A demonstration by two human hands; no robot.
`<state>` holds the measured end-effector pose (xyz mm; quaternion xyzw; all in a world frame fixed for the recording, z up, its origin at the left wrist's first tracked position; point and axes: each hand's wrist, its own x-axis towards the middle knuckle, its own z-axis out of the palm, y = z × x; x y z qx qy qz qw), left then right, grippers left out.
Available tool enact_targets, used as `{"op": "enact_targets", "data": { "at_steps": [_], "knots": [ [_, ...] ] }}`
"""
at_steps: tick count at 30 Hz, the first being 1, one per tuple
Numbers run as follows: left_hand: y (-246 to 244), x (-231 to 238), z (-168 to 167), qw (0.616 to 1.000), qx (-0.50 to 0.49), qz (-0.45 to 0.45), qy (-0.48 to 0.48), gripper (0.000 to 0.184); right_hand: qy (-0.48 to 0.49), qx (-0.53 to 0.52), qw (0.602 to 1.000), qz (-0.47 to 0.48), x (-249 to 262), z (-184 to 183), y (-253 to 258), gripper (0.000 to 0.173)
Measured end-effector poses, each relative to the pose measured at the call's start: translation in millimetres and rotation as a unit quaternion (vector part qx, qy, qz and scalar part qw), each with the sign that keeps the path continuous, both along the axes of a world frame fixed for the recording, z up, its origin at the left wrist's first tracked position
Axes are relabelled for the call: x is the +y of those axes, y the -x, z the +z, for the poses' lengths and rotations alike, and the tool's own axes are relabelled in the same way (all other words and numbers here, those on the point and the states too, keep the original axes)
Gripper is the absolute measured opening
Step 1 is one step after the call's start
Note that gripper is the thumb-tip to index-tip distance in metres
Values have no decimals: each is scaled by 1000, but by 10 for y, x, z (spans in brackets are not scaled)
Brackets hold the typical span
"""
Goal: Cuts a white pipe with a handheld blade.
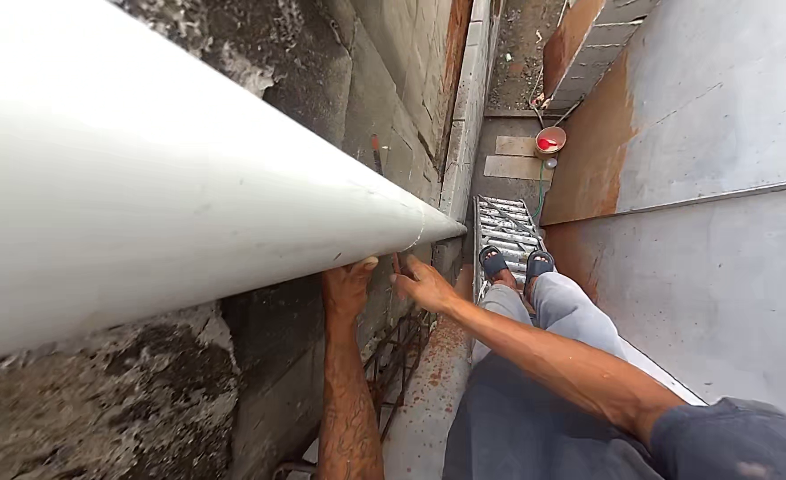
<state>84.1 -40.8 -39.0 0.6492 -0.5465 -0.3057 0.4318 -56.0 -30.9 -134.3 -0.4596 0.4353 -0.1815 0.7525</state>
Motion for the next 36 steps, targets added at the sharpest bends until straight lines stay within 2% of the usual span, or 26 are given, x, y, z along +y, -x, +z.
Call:
{"op": "enact_targets", "data": {
  "at_steps": [2,5,9,12,14,17,21,25,29,32,36],
  "knots": [
    [36,13,11,1000,-4,3,-1,97,-15,13,1000,23,34,-151,244,46],
    [59,44,25,1000,-13,11,-5,98,-40,83,995,38,108,-581,736,43],
    [92,88,-20,999,-4,45,-5,111,-85,221,971,22,165,-1265,1749,42],
    [102,132,-84,998,9,61,-10,112,-140,305,940,-61,247,-1530,2604,42],
    [107,138,-99,997,25,67,-16,111,-177,339,912,-149,282,-1515,3069,41],
    [101,150,-63,998,42,51,-18,108,-199,364,875,-250,361,-1376,3504,40],
    [156,225,-77,996,54,64,-39,106,-219,368,859,-280,522,-1311,3665,39],
    [293,377,-189,989,69,115,-63,99,-224,341,882,-235,759,-1309,3479,40],
    [323,655,-499,972,69,196,-110,82,-222,325,903,-175,1058,-1396,3234,39],
    [420,836,-685,948,80,275,-136,68,-181,344,912,-130,1203,-1477,3159,34],
    [578,1047,-815,920,100,345,-154,54,-156,355,917,-93,1031,-1385,3324,34]
  ]
}}
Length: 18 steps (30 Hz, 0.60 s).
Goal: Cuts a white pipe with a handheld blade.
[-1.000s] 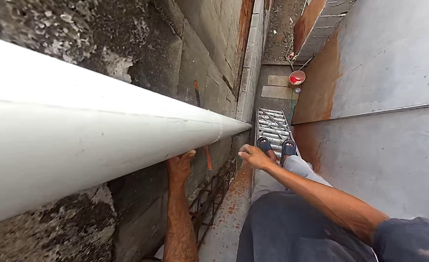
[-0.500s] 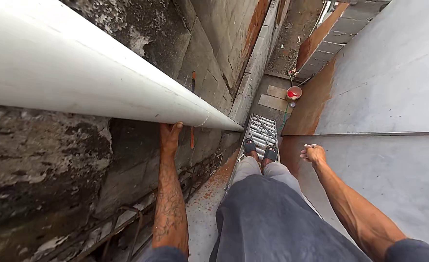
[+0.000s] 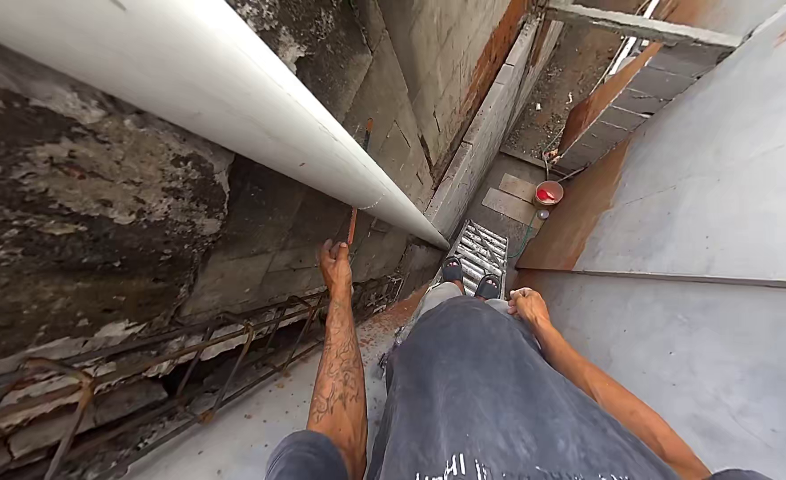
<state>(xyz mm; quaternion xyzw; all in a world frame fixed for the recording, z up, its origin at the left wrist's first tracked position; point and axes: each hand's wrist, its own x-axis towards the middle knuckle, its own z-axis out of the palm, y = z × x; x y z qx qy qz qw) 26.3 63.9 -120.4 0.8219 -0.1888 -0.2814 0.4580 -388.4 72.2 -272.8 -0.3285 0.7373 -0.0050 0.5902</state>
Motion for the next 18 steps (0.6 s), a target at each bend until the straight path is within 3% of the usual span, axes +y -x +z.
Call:
{"op": "enact_targets", "data": {
  "at_steps": [10,18],
  "knots": [
    [339,1,162,997,-74,9,13,47,75,66,994,39,-748,293,785,36],
    [364,-189,309,990,-137,-34,-25,47,130,18,986,100,-1018,722,407,32]
  ]
}}
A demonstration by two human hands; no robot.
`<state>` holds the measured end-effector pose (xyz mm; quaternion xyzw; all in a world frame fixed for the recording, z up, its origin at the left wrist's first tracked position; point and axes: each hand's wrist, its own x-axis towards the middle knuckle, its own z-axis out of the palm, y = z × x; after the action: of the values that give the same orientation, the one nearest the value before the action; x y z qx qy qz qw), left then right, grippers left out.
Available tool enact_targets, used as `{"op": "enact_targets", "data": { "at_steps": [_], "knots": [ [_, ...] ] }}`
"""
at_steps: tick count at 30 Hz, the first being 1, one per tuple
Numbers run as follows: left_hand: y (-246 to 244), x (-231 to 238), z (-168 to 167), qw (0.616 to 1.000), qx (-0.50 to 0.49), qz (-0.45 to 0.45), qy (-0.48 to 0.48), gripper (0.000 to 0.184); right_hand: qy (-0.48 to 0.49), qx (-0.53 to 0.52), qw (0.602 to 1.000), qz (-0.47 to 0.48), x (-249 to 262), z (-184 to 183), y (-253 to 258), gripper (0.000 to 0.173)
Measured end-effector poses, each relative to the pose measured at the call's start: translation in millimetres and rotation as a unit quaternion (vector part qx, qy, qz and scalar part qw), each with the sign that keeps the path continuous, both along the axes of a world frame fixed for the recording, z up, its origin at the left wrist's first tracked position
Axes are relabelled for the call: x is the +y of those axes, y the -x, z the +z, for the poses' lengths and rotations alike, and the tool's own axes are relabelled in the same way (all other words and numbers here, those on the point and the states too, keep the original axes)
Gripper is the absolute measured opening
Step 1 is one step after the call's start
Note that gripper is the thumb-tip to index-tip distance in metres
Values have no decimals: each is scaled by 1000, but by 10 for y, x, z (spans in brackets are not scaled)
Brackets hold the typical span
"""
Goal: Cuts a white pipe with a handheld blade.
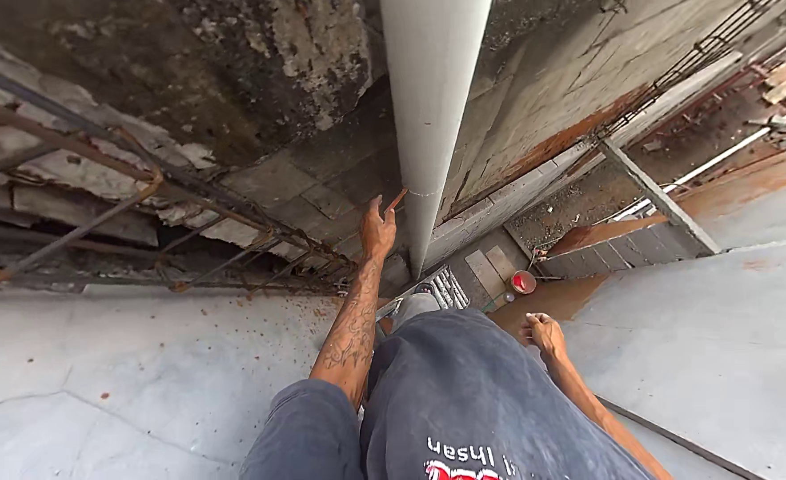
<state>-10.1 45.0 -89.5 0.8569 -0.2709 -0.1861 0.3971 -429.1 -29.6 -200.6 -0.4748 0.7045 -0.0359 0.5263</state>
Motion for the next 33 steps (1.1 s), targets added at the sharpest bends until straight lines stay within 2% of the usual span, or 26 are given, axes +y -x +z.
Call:
{"op": "enact_targets", "data": {
  "at_steps": [4,9,14,18,21,26,30,33],
  "knots": [
    [-13,116,63,999,-10,4,31,47,50,-26,996,69,-252,271,-368,32],
    [156,664,56,995,-34,62,73,43,124,-76,980,133,-514,747,-799,29],
    [239,1301,-280,986,-27,153,55,38,168,-117,958,203,-583,1134,-1159,27],
    [269,1690,-474,976,0,219,15,36,257,-123,907,311,-687,1522,-1420,31],
    [365,1891,-732,971,35,232,-45,35,356,-149,831,401,-800,1916,-1640,33],
    [669,2188,-1391,960,88,187,-188,41,549,-238,645,476,-951,2594,-2143,36],
    [912,2448,-1864,950,83,148,-262,58,624,-246,503,545,-961,2933,-2621,34],
    [1041,2540,-2110,945,37,98,-310,64,638,-232,424,600,-952,2978,-2991,30]
  ]
}}
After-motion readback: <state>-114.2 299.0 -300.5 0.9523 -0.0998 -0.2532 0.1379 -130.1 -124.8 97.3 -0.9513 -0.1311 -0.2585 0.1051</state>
